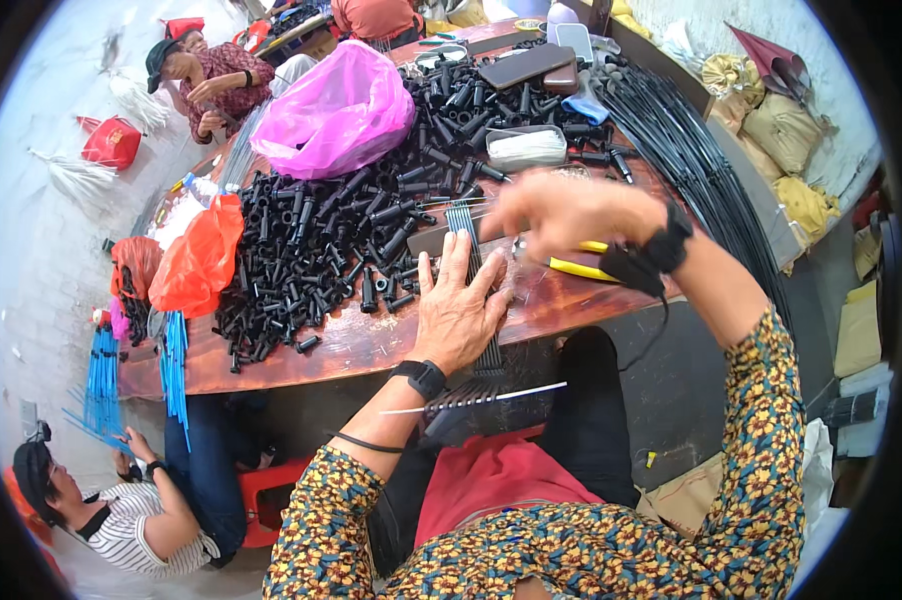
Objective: Assembling black umbrella ribs and plastic components using hands and pliers.
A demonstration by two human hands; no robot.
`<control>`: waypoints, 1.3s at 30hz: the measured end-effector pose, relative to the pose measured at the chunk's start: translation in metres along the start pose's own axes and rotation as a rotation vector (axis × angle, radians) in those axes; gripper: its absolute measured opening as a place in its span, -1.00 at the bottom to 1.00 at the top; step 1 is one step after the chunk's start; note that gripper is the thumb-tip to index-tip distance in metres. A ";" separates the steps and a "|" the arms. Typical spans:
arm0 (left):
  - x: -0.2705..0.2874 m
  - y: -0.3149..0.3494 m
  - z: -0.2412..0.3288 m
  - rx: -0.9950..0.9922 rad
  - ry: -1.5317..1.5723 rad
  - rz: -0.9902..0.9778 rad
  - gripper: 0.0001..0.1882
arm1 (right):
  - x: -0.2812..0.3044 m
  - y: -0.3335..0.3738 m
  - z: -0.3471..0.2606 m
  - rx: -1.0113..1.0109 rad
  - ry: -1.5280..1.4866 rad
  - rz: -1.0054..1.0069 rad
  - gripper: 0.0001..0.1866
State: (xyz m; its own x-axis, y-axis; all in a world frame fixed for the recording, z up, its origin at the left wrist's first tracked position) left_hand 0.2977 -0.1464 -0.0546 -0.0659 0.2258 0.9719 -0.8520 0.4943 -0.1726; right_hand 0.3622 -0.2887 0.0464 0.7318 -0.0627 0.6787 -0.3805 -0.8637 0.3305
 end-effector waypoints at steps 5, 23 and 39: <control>-0.006 -0.003 -0.002 -0.063 0.019 0.045 -0.35 | -0.090 0.007 -0.059 0.529 0.125 0.042 -0.25; 0.058 -0.053 -0.042 -0.596 1.087 -0.072 -0.50 | 0.021 0.031 -0.143 0.231 0.229 0.411 -0.68; 0.102 0.089 0.099 -0.204 1.487 -0.346 -0.25 | 0.025 0.046 -0.158 0.434 -0.267 0.100 -0.70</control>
State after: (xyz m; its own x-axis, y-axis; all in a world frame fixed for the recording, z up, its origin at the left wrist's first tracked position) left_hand 0.1636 -0.1629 0.0447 0.7802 0.6240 -0.0429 -0.6242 0.7723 -0.1182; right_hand 0.2741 -0.2511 0.1819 0.8440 -0.2321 0.4834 -0.2279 -0.9713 -0.0685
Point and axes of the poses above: each hand's wrist, its own y-axis away from the middle knuckle, its own x-axis out of the back of the hand, z = x × y, the point moved 5 cm from there along -y, towards the middle knuckle, and after that the axes turned 13 degrees about -z, right-handed, at the moved point
